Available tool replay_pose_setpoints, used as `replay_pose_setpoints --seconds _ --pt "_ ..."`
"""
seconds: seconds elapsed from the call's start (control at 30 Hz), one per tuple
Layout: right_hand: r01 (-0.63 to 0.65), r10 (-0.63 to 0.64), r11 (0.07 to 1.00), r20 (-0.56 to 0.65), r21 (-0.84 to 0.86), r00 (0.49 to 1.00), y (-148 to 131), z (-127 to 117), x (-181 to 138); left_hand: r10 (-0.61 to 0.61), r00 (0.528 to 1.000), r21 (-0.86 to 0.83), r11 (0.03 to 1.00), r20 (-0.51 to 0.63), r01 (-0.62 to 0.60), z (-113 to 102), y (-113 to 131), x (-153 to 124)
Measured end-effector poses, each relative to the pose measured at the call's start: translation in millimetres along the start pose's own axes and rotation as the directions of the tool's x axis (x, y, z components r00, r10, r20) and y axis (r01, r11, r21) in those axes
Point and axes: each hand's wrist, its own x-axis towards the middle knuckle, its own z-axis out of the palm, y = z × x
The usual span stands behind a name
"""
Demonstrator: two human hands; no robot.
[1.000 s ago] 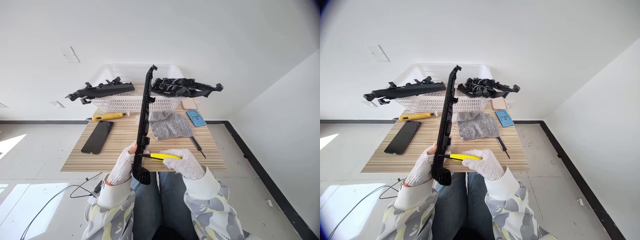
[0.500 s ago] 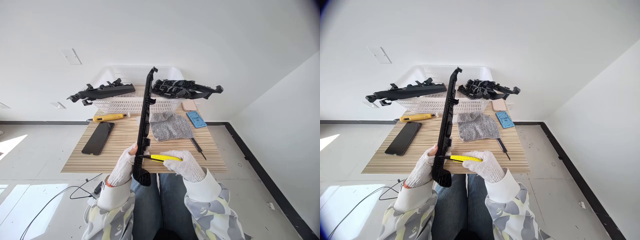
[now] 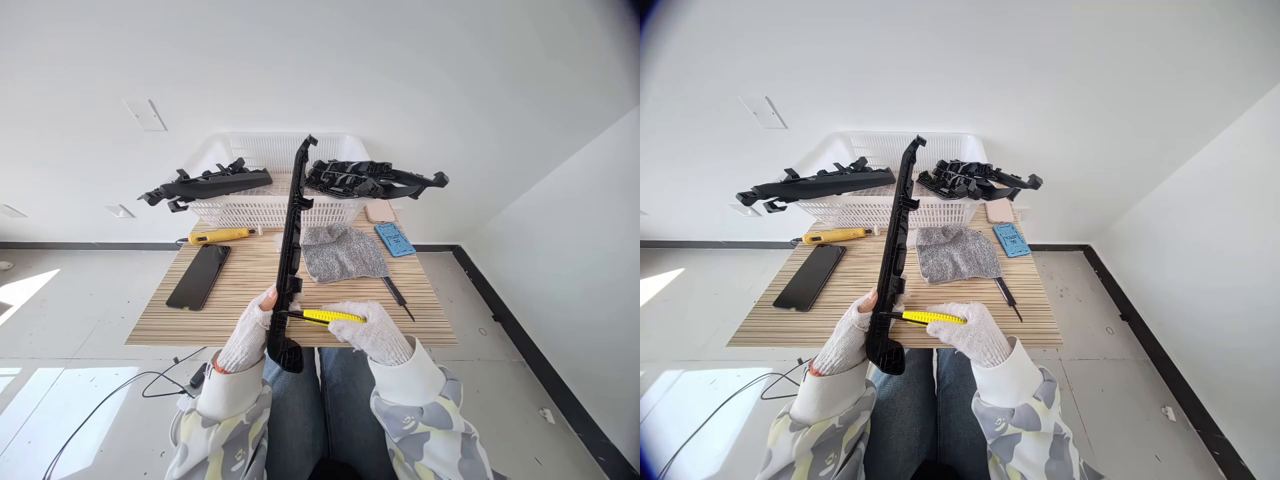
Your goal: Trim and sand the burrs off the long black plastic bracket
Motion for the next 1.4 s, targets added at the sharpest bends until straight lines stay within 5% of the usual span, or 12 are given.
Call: replay_pose_setpoints --seconds 0.93,1.4 --pt "0.031 -0.032 0.998 -0.018 -0.048 0.999 12.1 0.4 4.3 0.057 0.998 -0.041 0.998 0.011 -0.057 -2.5 -3.4 -2.4" --pt "0.021 -0.024 0.999 -0.061 -0.048 0.998 -9.5 5.6 -11.5 0.058 0.998 -0.005 0.998 0.005 -0.058 -4.4 -4.5 -1.9"
